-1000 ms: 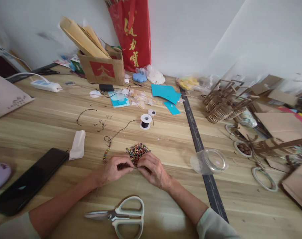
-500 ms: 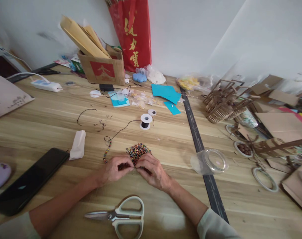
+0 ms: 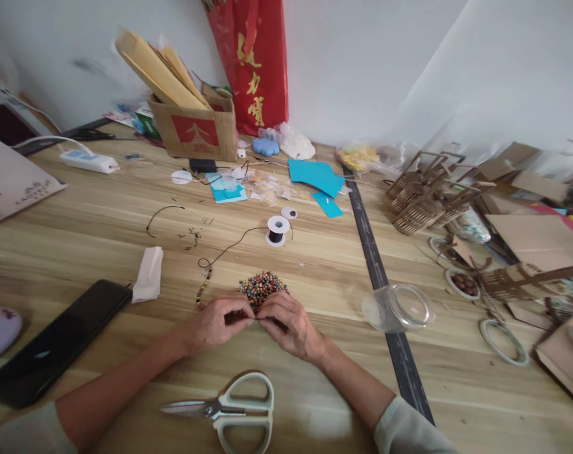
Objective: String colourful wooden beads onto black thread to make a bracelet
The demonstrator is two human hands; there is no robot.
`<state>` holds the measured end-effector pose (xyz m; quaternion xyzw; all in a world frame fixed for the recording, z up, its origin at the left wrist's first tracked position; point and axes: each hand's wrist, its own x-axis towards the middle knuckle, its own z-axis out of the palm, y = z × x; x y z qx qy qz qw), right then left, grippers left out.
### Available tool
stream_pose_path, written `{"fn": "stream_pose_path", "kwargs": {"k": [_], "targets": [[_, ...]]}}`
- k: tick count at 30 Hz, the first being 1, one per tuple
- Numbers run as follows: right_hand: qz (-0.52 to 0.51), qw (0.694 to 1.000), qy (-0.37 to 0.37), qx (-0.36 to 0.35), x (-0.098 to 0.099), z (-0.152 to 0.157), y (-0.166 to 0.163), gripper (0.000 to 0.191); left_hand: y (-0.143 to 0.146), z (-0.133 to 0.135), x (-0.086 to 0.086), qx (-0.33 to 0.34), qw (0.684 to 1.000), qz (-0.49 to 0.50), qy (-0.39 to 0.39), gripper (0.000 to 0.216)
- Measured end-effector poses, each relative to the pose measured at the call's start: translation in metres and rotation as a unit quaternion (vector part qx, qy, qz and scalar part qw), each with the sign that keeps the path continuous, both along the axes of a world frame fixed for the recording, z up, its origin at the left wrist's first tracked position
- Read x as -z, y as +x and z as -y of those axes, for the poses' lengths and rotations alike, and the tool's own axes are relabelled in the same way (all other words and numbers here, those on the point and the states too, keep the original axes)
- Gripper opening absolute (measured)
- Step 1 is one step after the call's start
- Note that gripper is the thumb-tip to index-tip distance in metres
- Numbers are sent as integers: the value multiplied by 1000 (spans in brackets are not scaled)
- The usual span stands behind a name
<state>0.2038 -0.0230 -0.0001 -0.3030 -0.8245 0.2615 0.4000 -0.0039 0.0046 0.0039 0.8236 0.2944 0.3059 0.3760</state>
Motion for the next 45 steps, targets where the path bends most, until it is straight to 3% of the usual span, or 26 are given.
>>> {"fn": "stream_pose_path", "kwargs": {"k": [45], "targets": [[6,1000,2,-12,0,0,-1,9,0,0,3,7,1000,-23,0,11]]}}
